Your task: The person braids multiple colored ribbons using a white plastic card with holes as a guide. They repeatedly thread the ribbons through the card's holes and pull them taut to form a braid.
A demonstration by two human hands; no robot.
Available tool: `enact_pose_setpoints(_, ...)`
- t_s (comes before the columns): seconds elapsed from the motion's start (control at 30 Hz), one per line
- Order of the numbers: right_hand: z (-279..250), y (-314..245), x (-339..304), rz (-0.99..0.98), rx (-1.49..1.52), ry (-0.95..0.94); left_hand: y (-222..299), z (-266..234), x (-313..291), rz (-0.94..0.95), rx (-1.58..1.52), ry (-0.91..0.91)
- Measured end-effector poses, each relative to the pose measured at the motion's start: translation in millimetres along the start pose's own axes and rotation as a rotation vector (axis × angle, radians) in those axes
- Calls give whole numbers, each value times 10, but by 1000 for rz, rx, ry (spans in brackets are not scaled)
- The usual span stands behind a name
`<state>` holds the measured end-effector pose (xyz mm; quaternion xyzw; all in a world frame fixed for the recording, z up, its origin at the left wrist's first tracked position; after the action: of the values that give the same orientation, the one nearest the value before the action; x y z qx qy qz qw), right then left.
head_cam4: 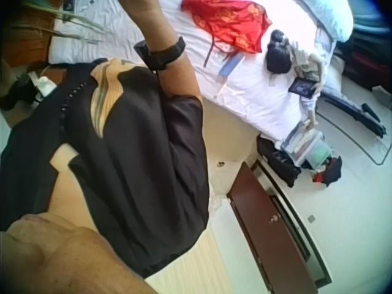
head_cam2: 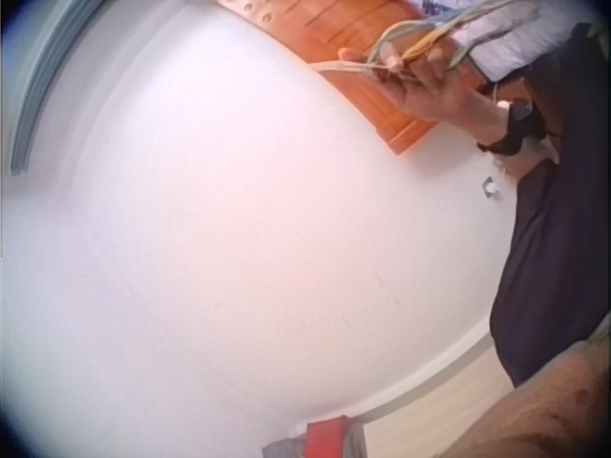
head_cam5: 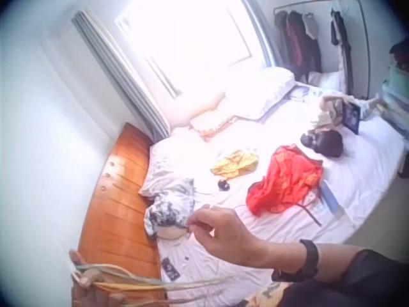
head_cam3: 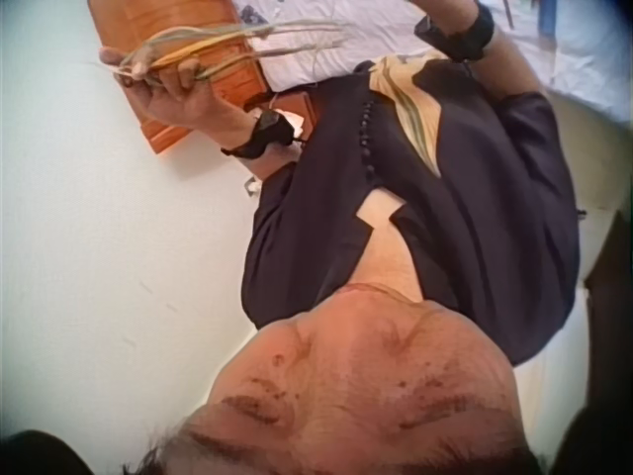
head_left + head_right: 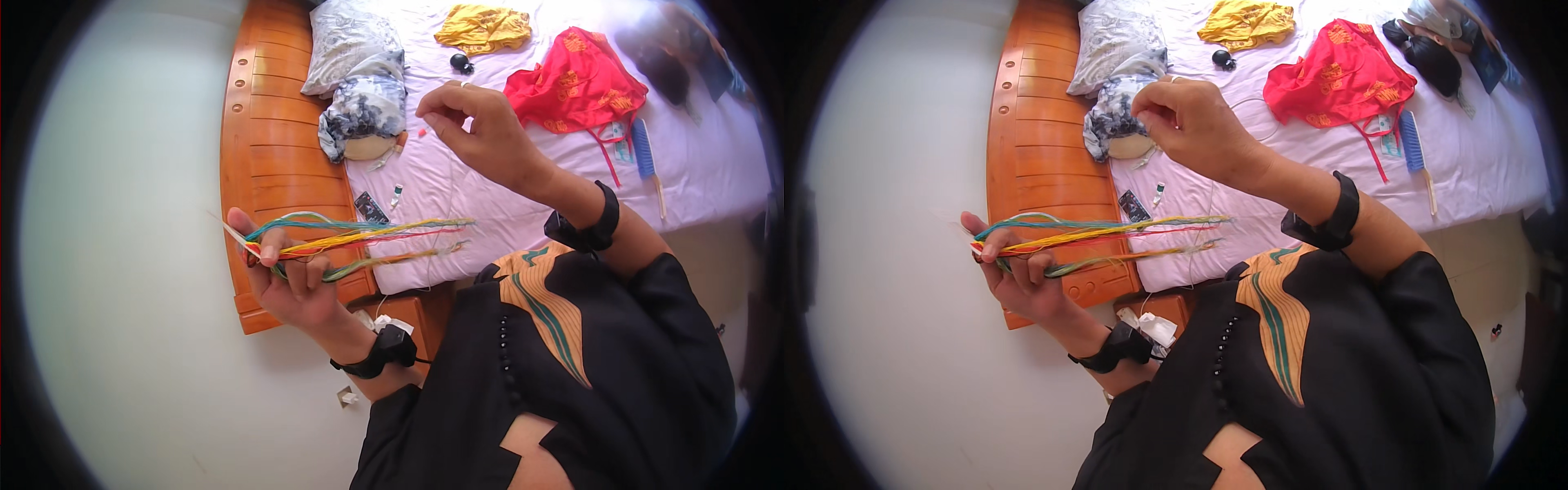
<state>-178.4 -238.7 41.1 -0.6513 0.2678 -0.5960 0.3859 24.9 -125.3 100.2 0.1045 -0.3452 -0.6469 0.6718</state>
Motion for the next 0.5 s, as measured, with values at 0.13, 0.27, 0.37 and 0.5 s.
enact_pose_setpoints(0.13,34,-2,-27,16,51,-31,-10,89,41,-25,23,-29)
enact_pose_setpoints(0.27,54,70,-54,80,105,-63,-6,98,49,-31,16,-40)
enact_pose_setpoints(0.37,90,3,-74,98,150,-100,-8,82,48,-39,-27,-60)
enact_pose_setpoints(0.5,189,-181,-111,78,222,-214,-82,97,47,-61,-51,-80)
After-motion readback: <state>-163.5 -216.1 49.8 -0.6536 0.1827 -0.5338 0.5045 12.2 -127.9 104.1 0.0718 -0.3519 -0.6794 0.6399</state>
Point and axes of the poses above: each hand's wrist, its own x-axis towards the middle knuckle, its own z-axis out of the palm, y = z × x, the point moved 10 cm from there along x, towards the middle knuckle, and after that the axes turned 2 degrees about x, right-handed, at the moved point
